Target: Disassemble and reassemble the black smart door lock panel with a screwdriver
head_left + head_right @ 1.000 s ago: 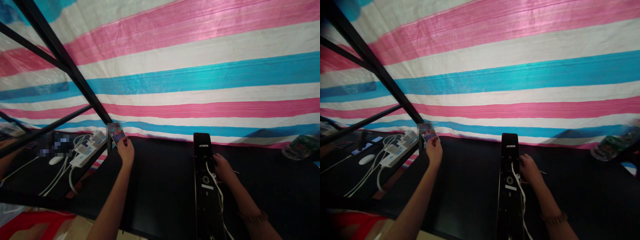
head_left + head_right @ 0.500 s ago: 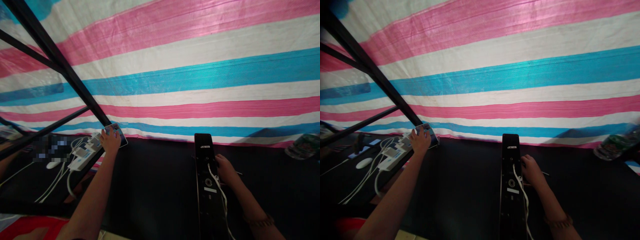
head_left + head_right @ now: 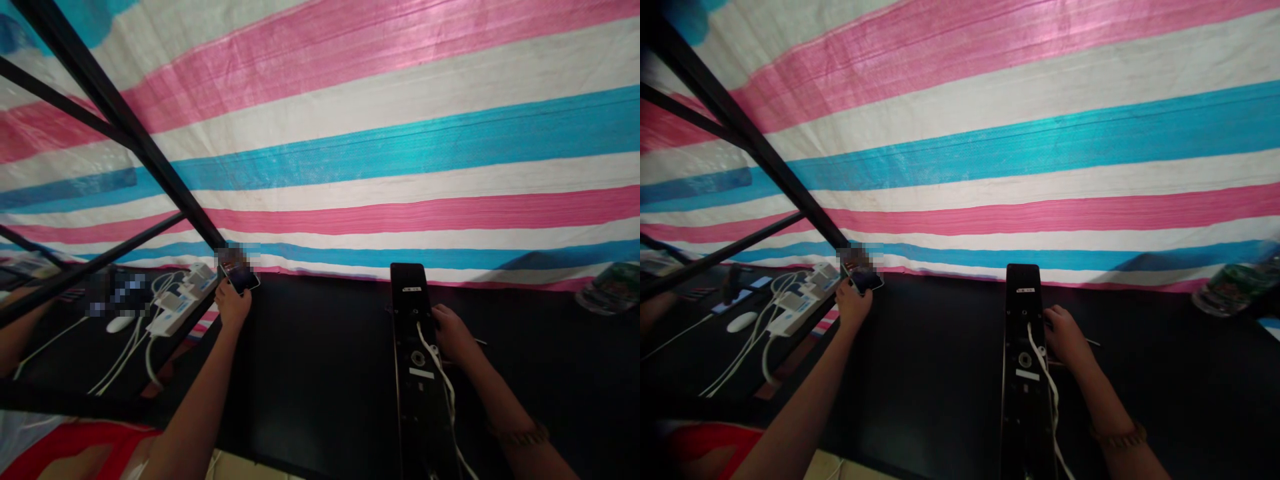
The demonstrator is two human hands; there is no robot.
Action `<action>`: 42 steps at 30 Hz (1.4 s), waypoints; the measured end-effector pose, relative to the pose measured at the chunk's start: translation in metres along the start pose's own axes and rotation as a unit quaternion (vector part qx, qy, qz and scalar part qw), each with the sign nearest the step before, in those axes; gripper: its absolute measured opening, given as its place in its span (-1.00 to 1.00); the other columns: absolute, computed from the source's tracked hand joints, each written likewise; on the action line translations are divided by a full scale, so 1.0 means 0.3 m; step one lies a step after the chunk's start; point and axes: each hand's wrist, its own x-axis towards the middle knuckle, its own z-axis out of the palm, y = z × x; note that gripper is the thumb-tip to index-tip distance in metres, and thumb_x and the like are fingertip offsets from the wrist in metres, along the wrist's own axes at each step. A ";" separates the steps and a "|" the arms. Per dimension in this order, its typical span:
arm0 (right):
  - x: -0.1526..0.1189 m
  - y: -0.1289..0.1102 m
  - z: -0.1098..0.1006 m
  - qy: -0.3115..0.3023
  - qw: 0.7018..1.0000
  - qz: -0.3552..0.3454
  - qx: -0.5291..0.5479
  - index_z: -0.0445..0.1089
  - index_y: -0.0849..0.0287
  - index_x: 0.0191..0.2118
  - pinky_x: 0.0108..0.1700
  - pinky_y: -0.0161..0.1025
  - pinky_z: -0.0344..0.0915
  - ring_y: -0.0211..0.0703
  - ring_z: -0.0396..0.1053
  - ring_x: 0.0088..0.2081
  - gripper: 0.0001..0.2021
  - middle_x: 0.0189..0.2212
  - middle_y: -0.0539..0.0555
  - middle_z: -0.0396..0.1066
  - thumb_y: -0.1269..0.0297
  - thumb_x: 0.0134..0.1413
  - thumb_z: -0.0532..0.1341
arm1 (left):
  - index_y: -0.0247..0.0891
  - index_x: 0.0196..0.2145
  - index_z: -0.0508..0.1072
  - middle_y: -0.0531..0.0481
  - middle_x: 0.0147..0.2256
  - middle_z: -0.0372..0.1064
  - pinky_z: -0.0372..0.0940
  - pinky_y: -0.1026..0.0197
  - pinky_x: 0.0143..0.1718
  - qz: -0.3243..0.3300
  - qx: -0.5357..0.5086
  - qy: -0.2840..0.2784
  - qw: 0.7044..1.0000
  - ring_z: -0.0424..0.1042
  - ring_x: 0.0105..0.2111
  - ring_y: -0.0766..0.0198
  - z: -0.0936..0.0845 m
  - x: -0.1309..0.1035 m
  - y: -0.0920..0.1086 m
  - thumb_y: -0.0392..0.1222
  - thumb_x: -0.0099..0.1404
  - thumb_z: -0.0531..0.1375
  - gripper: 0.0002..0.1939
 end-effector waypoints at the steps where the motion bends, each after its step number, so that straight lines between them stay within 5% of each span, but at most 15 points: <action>1: 0.000 0.001 0.000 0.001 1.000 0.000 0.002 0.45 0.17 -0.31 -0.18 -0.20 0.25 -0.05 0.36 -0.21 -0.86 -0.29 0.12 0.34 0.36 0.14 0.13 | -0.59 0.25 0.12 -0.52 0.15 0.24 0.16 -0.26 0.22 -0.008 -0.001 -0.004 1.000 0.28 0.18 -0.29 0.001 0.004 -0.003 -0.18 0.24 0.20 -0.29; 8: -0.002 -0.006 -0.003 0.006 1.000 0.003 0.012 0.45 0.17 -0.33 -0.18 -0.20 0.26 -0.05 0.37 -0.22 -0.85 -0.31 0.12 0.34 0.33 0.15 0.12 | -0.53 0.25 0.11 -0.48 0.13 0.30 0.24 -0.24 0.16 -0.055 -0.013 -0.032 0.998 0.36 0.13 -0.28 0.007 0.059 -0.003 -0.15 0.22 0.24 -0.27; 16: -0.002 -0.013 -0.008 0.011 1.000 0.000 0.013 0.45 0.17 -0.35 -0.21 -0.22 0.25 -0.06 0.37 -0.25 -0.85 -0.33 0.11 0.34 0.34 0.13 0.13 | -0.52 0.28 0.04 -0.55 0.06 0.39 0.31 -0.31 0.06 -0.145 -0.021 -0.037 0.989 0.46 0.05 -0.27 -0.006 0.132 -0.002 -0.12 0.43 0.06 -0.41; 26: -0.001 -0.008 -0.007 0.009 1.000 0.005 0.009 0.47 0.17 -0.32 -0.18 -0.21 0.26 -0.05 0.38 -0.22 -0.85 -0.31 0.11 0.36 0.32 0.13 0.14 | -0.46 0.21 0.20 -0.49 0.02 0.45 0.27 -0.36 0.11 -0.130 -0.050 -0.084 0.987 0.42 0.09 -0.38 -0.042 0.119 -0.003 -0.09 0.24 0.24 -0.33; 32: 0.001 -0.017 -0.014 0.006 1.000 -0.001 0.012 0.47 0.17 -0.33 -0.19 -0.22 0.26 -0.07 0.38 -0.22 -0.84 -0.30 0.12 0.36 0.33 0.15 0.14 | -0.51 0.12 0.29 -0.53 0.02 0.43 0.26 -0.32 0.14 -0.160 -0.095 -0.034 0.982 0.42 0.10 -0.32 -0.108 0.118 0.075 -0.12 0.41 0.02 -0.55; 37: 0.005 -0.017 -0.014 -0.006 1.000 0.002 0.008 0.47 0.17 -0.31 -0.19 -0.23 0.25 -0.07 0.36 -0.22 -0.86 -0.30 0.11 0.34 0.35 0.17 0.15 | -0.45 0.14 0.27 -0.44 0.12 0.34 0.22 -0.17 0.23 -0.133 -0.186 0.007 0.973 0.36 0.16 -0.13 -0.150 -0.035 0.229 -0.21 0.42 -0.01 -0.60; 42: 0.006 -0.010 -0.008 -0.001 1.000 0.000 0.007 0.47 0.18 -0.31 -0.18 -0.22 0.24 -0.08 0.35 -0.23 -0.87 -0.31 0.11 0.34 0.37 0.14 0.15 | -0.24 0.02 0.35 -0.21 -0.03 0.46 0.40 0.06 0.03 -0.076 -0.345 -0.073 0.933 0.50 -0.02 0.09 -0.096 -0.413 0.458 -0.08 0.41 0.08 -0.71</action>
